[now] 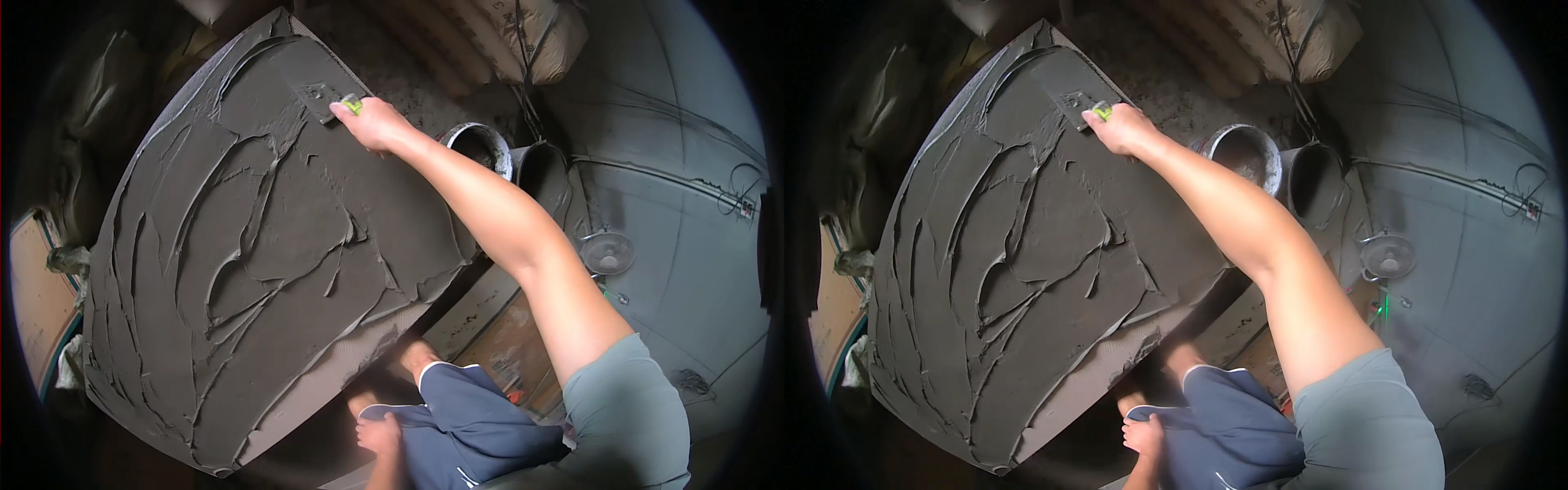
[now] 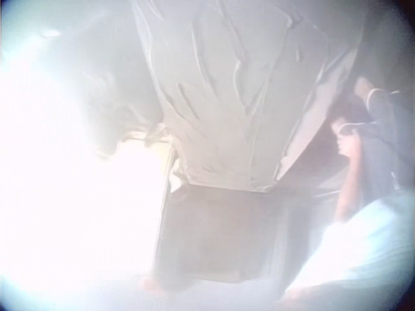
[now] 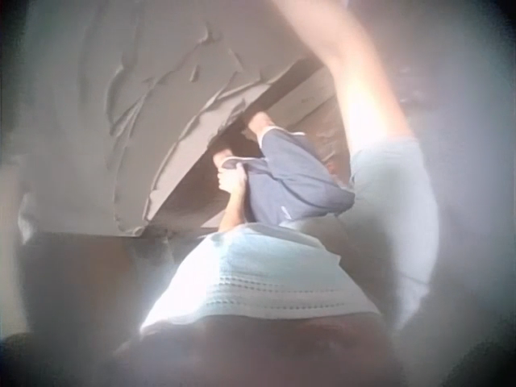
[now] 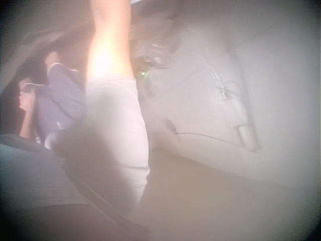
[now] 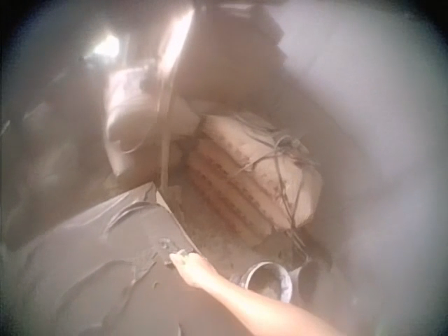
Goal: The person scoops adhesive from a bucket and spreads it evenly across the back of a large tile using a trowel. After covering the surface, the person lifts the tile and places it onto the floor.
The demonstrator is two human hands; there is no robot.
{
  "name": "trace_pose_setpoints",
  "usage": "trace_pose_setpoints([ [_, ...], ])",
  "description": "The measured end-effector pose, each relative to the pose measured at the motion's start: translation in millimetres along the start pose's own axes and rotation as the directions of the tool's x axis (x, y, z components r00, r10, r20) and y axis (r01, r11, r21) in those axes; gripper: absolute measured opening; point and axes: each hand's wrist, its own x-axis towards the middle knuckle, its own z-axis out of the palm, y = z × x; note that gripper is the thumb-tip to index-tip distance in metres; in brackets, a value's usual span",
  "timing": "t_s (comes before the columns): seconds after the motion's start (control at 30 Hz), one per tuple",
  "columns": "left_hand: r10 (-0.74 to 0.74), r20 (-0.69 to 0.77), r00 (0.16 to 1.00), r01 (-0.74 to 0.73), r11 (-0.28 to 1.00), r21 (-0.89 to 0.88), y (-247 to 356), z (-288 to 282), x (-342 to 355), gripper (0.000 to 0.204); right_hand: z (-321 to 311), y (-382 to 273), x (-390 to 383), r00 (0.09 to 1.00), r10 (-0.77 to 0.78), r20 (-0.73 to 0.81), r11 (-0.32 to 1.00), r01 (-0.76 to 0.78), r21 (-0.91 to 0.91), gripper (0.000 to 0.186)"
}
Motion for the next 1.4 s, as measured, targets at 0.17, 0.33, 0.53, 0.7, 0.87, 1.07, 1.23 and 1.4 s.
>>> trace_pose_setpoints([
  [0.17,0.001,0.015,1.000,-0.001,1.000,0.007,4.2,3.9,-2.5,0.090,20.9,19.7,-43.5,0.984,0.050,0.174,0.977,-0.084,0.195,0.074],
  [0.33,-0.025,0.058,0.998,0.025,1.000,0.006,3.8,8.1,-3.0,0.091,86.3,31.5,-113.2,0.932,-0.196,0.305,0.974,0.149,0.168,0.065],
  [0.53,-0.025,0.066,0.998,0.024,1.000,0.011,4.5,14.9,-3.0,0.091,40.2,18.3,-82.9,0.903,-0.322,0.285,0.825,0.415,-0.384,0.061],
  [0.7,-0.035,0.076,0.996,0.034,0.999,0.023,9.2,33.1,-5.8,0.092,-33.6,-12.1,43.6,0.935,-0.343,-0.089,0.859,0.273,-0.432,0.073],
  [0.87,-0.048,0.098,0.994,0.051,0.998,-0.024,10.1,32.8,-9.5,0.092,-60.9,-45.0,97.3,0.987,-0.163,-0.006,0.984,0.162,-0.074,0.084],
  [1.07,-0.124,0.154,0.980,0.141,0.985,-0.104,-8.8,50.4,-1.1,0.080,-26.1,-54.8,33.5,0.884,-0.134,0.448,0.988,0.157,-0.014,0.067],
  [1.23,-0.180,0.252,0.951,0.207,0.975,-0.085,-13.4,48.9,-5.4,0.079,44.3,44.1,-68.7,0.520,-0.280,0.807,0.819,0.568,-0.081,0.060],
  [1.4,-0.152,0.224,0.962,0.161,0.987,-0.020,-2.8,35.7,-4.7,0.087,43.7,104.9,-172.4,0.549,-0.063,0.834,0.608,0.684,-0.404,0.059],
])
